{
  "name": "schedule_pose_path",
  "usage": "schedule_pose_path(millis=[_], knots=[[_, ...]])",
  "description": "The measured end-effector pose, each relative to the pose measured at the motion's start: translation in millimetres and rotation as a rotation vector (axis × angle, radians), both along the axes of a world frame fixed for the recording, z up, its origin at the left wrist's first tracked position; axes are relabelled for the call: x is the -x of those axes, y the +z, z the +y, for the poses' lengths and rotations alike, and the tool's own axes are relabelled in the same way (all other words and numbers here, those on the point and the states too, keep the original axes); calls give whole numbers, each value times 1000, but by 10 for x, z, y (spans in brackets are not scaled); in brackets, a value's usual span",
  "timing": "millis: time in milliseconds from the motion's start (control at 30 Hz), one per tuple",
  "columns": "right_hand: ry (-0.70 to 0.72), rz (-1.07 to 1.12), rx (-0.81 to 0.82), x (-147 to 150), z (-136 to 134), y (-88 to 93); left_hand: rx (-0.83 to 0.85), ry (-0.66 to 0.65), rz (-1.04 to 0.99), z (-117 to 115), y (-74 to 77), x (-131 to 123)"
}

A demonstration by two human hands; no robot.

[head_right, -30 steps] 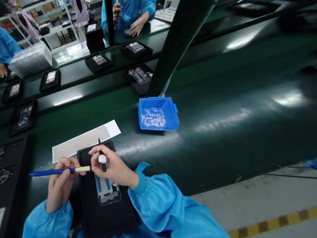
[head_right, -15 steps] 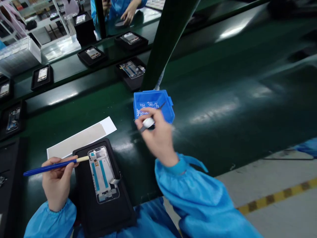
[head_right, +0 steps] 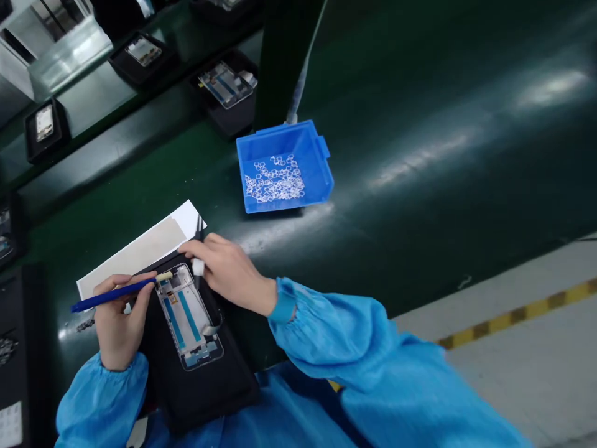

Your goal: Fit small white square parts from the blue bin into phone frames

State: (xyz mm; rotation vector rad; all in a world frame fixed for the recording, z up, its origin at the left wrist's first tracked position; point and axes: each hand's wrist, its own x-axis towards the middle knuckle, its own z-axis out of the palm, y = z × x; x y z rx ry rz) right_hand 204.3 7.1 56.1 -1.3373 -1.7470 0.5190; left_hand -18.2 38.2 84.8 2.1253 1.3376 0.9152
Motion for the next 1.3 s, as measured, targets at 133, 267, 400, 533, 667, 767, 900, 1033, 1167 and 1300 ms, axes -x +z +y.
schedule_pose_path(millis=[133,267,400,533,667,767,900,1033,1167,1300], knots=[[53,-47,105,119,54,-134,62,7,20,46,-30,20],[80,17,152,103,38,-139,64,-26,69,69,-15,4],[92,63,165,98,24,-136,13,-53,119,67,64,-67],[96,63,162,101,29,-151,9,-79,120,66,115,-110],[95,61,175,103,31,-151,-45,-118,182,84,131,-131],[98,53,180,104,28,-148,-67,-118,216,96,137,-146],[92,50,185,104,27,-140,-86,-135,238,100,166,-178],[90,46,199,101,31,-125,-123,-176,278,100,230,-249],[96,40,205,99,36,-120,-74,-171,277,104,267,-309],[88,40,209,102,33,-130,-58,-212,310,129,278,-311]])
